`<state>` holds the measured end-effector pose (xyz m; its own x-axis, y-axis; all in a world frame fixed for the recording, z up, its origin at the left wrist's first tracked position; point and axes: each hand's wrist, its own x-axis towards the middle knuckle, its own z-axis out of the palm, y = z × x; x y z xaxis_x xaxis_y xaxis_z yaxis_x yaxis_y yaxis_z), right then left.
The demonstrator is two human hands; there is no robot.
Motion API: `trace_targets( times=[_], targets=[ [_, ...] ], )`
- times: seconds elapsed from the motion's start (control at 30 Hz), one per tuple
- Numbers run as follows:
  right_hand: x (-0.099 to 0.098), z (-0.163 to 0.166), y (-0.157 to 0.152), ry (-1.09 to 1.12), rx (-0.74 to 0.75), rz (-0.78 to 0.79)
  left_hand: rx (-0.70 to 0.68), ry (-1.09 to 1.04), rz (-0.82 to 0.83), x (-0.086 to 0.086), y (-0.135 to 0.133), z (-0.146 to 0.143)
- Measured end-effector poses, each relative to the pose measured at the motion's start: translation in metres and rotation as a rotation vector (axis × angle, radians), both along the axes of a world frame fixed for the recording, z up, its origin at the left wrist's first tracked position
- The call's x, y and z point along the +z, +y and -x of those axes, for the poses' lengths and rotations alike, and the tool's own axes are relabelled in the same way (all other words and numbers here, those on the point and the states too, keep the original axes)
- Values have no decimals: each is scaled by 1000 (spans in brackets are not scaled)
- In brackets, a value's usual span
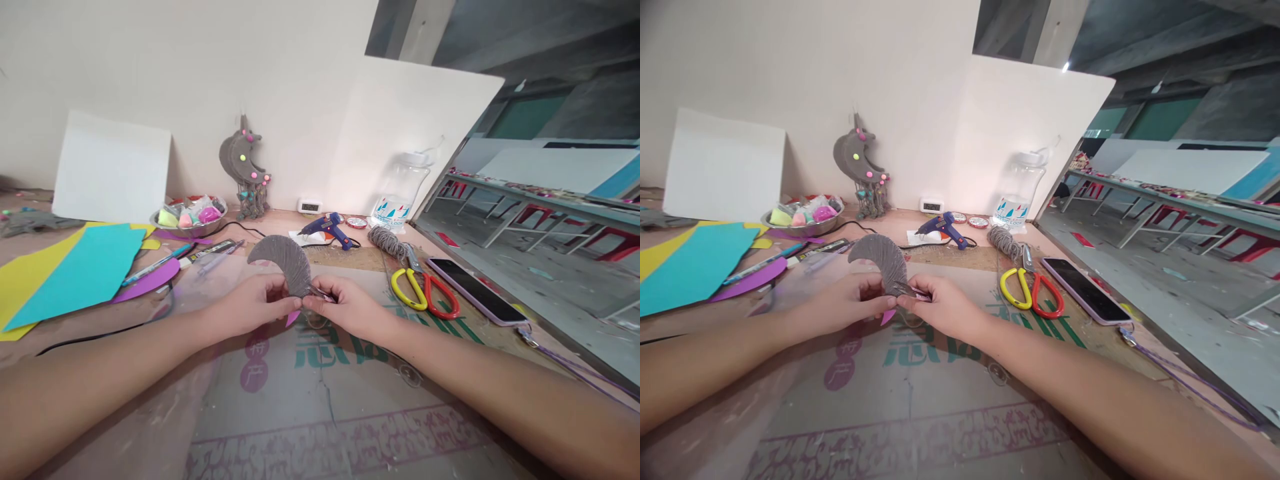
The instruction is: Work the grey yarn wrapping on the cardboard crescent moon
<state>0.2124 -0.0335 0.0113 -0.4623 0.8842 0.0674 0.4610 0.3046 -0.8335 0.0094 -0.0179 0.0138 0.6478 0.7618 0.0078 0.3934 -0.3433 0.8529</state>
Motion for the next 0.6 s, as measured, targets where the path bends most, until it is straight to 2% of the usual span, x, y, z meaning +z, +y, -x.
trace_targets(
  times=[0.2, 0.4, 0.6],
  targets=[
    [2, 1, -1, 35, 4, 40, 26, -6, 31, -4, 2, 1],
    [1, -1, -1, 56, 17, 60, 45, -31, 98, 5, -4, -1],
    [1, -2, 0, 118, 49, 87, 84, -3, 36, 8, -3, -1]
  ],
)
